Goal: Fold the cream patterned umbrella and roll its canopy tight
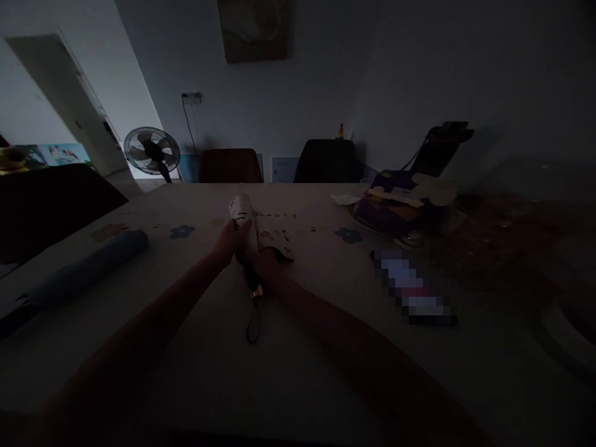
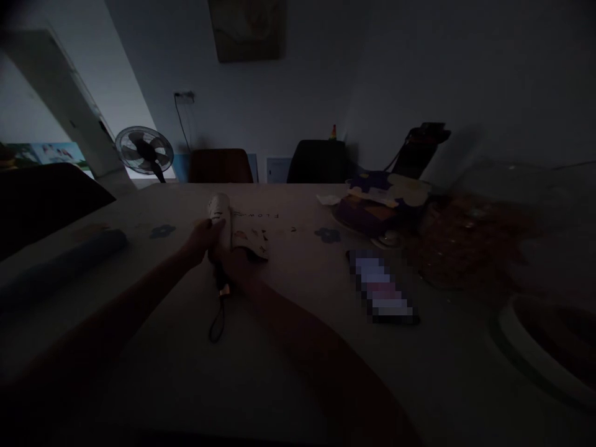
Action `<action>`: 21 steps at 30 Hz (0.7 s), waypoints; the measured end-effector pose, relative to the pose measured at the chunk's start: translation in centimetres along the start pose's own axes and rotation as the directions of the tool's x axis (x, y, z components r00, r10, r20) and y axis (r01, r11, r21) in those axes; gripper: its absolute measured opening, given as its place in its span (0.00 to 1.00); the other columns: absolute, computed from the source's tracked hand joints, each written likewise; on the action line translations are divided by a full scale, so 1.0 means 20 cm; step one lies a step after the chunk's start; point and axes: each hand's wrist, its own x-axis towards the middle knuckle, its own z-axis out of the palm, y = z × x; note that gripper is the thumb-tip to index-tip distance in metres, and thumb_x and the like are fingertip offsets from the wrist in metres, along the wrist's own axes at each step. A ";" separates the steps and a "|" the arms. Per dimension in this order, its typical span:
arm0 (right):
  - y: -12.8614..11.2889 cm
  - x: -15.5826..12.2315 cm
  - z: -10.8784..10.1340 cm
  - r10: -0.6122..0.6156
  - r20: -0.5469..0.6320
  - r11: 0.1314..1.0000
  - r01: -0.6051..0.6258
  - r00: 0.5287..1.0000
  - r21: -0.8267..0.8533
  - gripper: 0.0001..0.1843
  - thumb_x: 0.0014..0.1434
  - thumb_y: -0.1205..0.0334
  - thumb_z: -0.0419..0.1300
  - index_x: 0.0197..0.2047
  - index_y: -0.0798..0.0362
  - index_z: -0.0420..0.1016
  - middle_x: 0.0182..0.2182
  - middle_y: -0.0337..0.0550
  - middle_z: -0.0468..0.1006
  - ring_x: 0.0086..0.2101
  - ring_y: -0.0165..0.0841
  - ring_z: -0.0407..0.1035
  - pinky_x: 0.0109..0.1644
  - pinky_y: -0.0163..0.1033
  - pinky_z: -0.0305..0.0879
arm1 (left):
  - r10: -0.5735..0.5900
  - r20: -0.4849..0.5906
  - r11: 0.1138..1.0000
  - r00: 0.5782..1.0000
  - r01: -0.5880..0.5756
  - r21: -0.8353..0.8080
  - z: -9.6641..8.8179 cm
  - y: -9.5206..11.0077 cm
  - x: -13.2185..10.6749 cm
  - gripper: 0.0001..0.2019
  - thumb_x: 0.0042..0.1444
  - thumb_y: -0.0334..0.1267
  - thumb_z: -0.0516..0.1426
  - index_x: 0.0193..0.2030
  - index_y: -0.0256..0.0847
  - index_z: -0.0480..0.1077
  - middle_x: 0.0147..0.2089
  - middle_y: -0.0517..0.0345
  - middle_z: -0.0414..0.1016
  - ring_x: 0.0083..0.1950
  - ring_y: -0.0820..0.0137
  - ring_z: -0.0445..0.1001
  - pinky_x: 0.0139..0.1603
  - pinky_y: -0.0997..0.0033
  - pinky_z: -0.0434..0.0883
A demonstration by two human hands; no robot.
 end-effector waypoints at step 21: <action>0.02 0.03 0.01 -0.056 0.127 0.993 0.068 0.990 -0.094 0.20 0.47 0.46 0.63 0.36 0.53 0.73 0.30 0.47 0.77 0.27 0.36 0.73 0.25 0.37 0.68 | -0.188 0.380 0.627 0.906 0.409 -0.663 -0.06 0.00 0.03 0.17 0.50 0.39 0.55 0.47 0.36 0.69 0.41 0.46 0.77 0.46 0.56 0.76 0.48 0.55 0.75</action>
